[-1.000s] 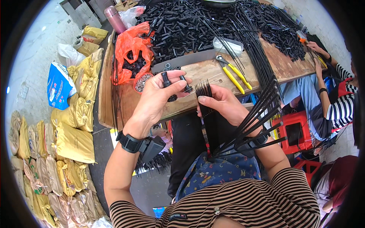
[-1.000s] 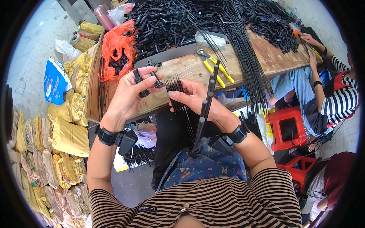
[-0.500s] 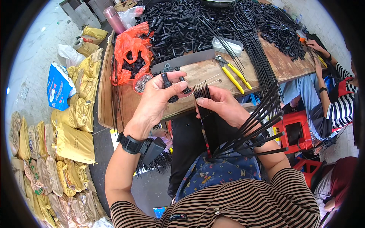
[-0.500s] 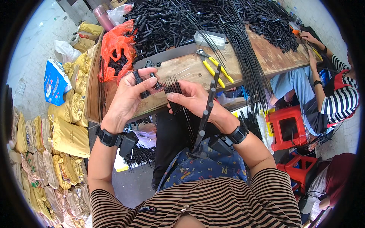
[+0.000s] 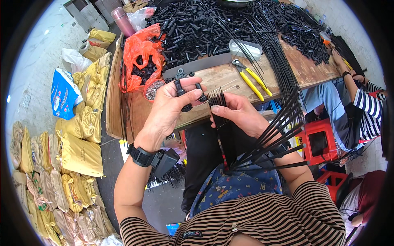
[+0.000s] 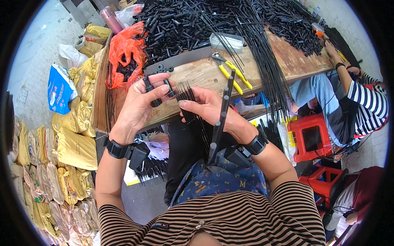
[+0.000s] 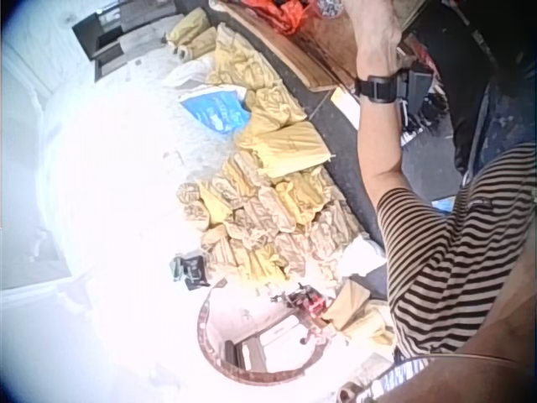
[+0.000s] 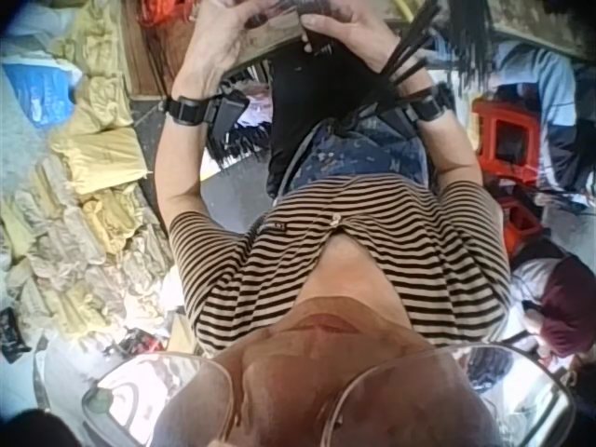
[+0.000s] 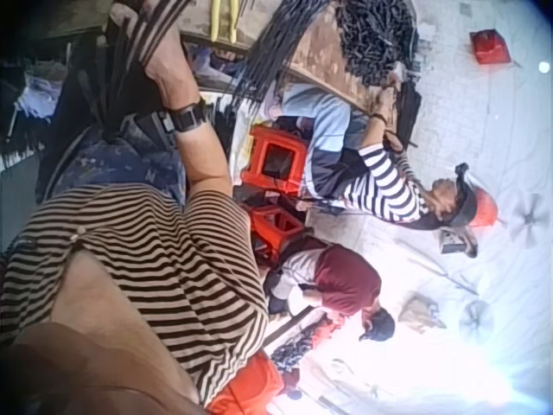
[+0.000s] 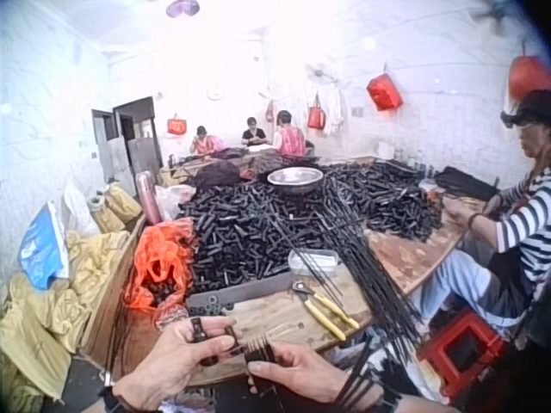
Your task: The person attaches plastic tips and connectors to metal umbrella ribs by hand and using pliers, then organizes the finished ribs into bundles.
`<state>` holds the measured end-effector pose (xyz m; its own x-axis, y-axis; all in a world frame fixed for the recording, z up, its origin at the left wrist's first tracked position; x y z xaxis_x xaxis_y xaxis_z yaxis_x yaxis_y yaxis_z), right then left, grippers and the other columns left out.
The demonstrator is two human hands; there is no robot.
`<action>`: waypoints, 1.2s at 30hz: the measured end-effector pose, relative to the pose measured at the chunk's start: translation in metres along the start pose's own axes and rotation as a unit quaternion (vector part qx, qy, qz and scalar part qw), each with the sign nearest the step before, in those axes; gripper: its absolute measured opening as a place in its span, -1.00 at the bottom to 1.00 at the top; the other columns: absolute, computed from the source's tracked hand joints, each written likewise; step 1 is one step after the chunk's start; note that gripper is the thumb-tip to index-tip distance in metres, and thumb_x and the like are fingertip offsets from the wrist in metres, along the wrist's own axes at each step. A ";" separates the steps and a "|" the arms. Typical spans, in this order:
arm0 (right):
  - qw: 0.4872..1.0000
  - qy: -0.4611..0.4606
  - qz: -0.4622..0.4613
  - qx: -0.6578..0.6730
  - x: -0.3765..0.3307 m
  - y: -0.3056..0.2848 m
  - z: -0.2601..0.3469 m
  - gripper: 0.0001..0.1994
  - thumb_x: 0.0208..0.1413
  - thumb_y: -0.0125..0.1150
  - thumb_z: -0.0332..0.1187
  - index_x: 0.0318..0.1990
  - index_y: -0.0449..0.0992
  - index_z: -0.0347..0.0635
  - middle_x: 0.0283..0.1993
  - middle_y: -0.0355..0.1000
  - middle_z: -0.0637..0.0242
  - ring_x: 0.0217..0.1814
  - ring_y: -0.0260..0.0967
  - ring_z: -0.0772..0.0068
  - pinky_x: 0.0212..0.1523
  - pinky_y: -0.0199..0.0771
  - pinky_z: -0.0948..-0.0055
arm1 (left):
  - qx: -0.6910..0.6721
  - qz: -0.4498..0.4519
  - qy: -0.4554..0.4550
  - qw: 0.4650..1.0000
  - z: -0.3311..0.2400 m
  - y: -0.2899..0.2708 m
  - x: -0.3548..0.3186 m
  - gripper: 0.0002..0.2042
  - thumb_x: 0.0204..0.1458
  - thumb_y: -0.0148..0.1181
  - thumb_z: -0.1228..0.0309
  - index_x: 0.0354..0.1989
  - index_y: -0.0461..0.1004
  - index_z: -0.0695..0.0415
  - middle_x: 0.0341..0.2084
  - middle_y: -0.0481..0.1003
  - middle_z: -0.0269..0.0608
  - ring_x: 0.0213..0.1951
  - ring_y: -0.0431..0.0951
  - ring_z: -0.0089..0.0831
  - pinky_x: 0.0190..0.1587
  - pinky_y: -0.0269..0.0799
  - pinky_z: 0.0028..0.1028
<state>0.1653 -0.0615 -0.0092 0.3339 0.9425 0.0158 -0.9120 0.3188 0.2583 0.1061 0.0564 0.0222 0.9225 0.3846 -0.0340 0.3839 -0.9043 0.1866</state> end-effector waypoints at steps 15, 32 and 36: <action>1.000 -0.005 -0.013 -0.001 0.001 0.001 -0.003 -0.81 0.18 0.11 -0.39 -0.14 0.41 -0.32 -0.37 0.43 0.37 -0.37 0.41 0.56 -0.30 0.43 0.55 | 0.012 0.009 0.007 1.000 0.001 0.002 -0.002 -0.71 0.02 0.19 0.56 -0.05 0.45 0.28 -0.28 0.55 -0.23 -0.35 0.48 -0.59 -0.25 0.41 -0.58; 0.998 -0.031 -0.047 -0.018 -0.003 -0.002 0.002 -0.79 0.19 0.10 -0.36 -0.12 0.41 -0.31 -0.35 0.42 0.41 -0.34 0.37 0.63 -0.30 0.40 0.59 | -0.192 0.058 0.015 0.980 0.014 0.018 -0.024 -0.50 0.07 0.16 0.55 0.21 0.21 0.27 0.12 0.35 -0.06 0.15 0.36 -0.38 0.18 0.31 -0.39; 0.999 -0.024 -0.047 -0.010 -0.005 0.004 0.003 -0.81 0.19 0.10 -0.35 -0.15 0.43 -0.30 -0.36 0.43 0.40 -0.35 0.36 0.64 -0.29 0.38 0.59 | -0.189 0.026 0.006 0.982 0.020 0.014 -0.026 -0.49 0.02 0.17 0.62 0.20 0.23 0.27 0.11 0.36 -0.05 0.13 0.37 -0.38 0.16 0.32 -0.40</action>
<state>0.1608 -0.0655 -0.0056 0.4296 0.9022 0.0386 -0.8800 0.4086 0.2421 0.0886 0.0300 0.0061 0.9392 0.3433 -0.0030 0.2907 -0.7907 0.5387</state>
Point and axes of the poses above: each hand's wrist, its own x-axis towards the middle knuckle, its own y-axis out of the palm, z = x × y, the point moved 9 cm from there along x, towards the middle knuckle
